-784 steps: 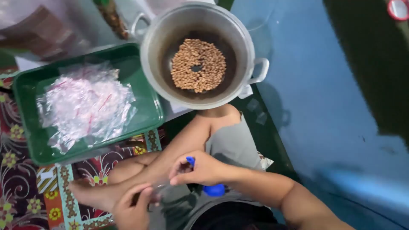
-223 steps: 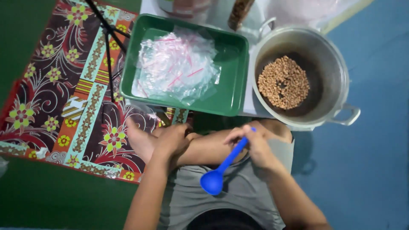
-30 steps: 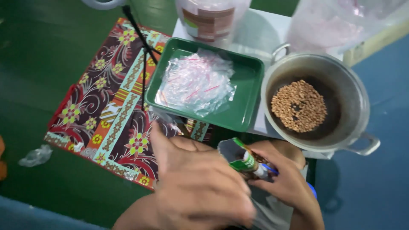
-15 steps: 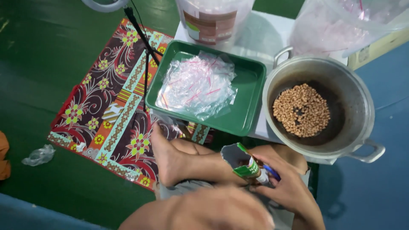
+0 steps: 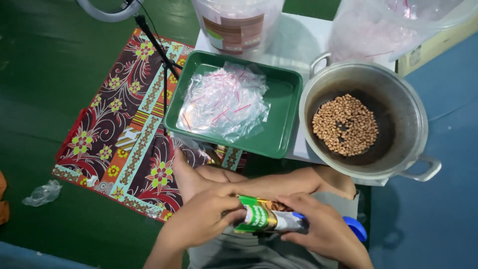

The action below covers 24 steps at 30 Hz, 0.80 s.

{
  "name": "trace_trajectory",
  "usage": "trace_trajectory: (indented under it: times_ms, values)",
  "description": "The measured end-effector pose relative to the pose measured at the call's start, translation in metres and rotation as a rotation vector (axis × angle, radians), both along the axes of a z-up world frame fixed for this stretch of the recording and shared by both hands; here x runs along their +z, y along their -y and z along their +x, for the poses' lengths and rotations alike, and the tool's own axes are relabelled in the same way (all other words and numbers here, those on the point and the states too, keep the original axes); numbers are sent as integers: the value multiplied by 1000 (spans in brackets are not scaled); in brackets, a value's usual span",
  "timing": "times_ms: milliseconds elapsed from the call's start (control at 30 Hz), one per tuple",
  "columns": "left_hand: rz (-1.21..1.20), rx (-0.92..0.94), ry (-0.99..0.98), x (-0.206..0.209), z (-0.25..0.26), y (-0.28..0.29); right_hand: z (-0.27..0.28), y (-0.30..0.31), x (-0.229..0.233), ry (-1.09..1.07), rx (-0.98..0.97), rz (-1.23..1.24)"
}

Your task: Scooping roasted peanuts from a metal pot into small plastic zip-lock bags and sealing them.

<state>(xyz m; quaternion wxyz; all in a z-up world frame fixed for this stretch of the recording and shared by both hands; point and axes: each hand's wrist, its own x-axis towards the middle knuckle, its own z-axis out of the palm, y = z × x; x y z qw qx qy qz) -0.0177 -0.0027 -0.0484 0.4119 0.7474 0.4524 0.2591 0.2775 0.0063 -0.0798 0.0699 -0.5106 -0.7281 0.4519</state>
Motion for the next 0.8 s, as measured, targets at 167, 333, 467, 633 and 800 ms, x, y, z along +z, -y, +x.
trace_trajectory:
  times_ms: [167, 333, 467, 633, 800]
  values:
    - [-324, -123, -326, -110, 0, 23, 4, 8, -3, 274, 144, 182]
    - [-448, -78, 203, -155, 27, 31, 10, 8, -4, 408, 172, 275]
    - [-461, -87, 341, -154, 33, 32, 6, 8, 2, 446, 187, 234]
    - [-423, -136, 208, -155, 23, 32, -1, 9, 7, 454, 217, 273]
    - [-361, -160, 186, -159, 19, 35, -9, 11, 11, 494, 221, 254]
